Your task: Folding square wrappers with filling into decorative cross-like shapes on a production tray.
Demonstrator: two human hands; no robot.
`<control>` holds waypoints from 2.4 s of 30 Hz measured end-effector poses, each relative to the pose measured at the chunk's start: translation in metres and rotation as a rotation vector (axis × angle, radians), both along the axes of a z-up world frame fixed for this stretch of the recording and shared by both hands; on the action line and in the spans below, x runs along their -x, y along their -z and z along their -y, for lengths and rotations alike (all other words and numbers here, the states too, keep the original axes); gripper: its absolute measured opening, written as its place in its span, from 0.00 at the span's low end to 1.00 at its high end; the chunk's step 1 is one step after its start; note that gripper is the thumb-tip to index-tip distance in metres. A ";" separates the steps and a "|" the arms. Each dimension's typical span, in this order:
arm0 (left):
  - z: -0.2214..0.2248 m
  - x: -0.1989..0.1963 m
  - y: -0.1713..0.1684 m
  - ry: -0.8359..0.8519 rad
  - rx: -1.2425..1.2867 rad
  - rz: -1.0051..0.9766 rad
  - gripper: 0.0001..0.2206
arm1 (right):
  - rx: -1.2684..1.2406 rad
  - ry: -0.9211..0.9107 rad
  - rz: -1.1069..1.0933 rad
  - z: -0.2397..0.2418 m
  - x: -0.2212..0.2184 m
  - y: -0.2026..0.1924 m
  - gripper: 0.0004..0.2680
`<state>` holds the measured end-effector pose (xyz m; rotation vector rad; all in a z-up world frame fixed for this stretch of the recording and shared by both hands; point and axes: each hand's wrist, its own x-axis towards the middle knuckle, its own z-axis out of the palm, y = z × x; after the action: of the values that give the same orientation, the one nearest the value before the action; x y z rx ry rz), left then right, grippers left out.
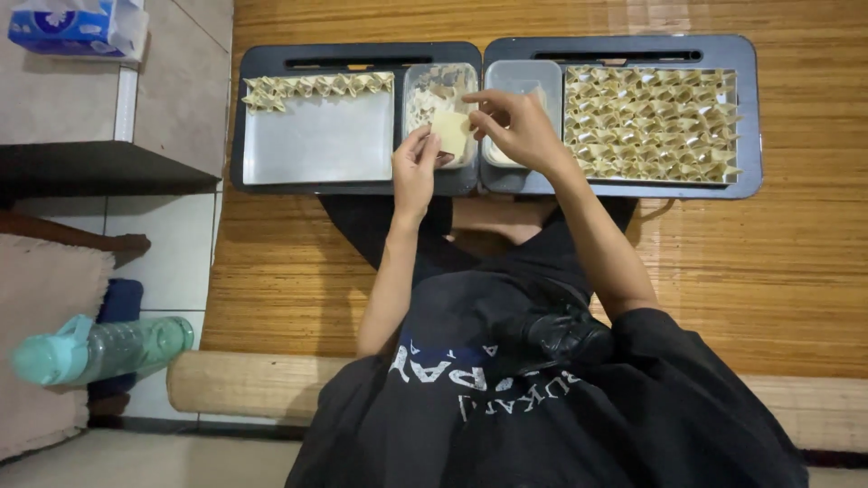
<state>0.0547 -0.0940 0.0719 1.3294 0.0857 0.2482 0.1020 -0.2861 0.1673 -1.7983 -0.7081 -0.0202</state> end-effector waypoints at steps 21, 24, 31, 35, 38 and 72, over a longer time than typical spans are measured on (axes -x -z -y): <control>-0.031 -0.023 0.024 -0.023 0.285 -0.133 0.16 | 0.231 0.034 0.013 0.019 -0.003 0.000 0.11; -0.031 -0.022 0.028 -0.005 0.273 -0.127 0.16 | 0.261 0.017 -0.011 0.020 0.002 -0.010 0.12; -0.032 -0.026 0.030 -0.008 0.306 -0.151 0.16 | 0.294 0.010 -0.043 0.025 -0.001 -0.003 0.12; -0.034 -0.026 0.033 -0.001 0.316 -0.147 0.16 | 0.334 0.007 -0.041 0.028 0.000 0.000 0.16; -0.035 -0.025 0.033 0.002 0.320 -0.146 0.16 | 0.407 0.012 -0.082 0.031 0.002 0.000 0.19; -0.035 -0.021 0.031 -0.054 0.312 -0.073 0.22 | 0.064 0.078 0.254 -0.011 -0.024 0.045 0.03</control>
<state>0.0753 -0.0592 0.0412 1.0262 0.2135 0.2224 0.1257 -0.2748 0.1226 -1.9033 -0.8249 -0.2853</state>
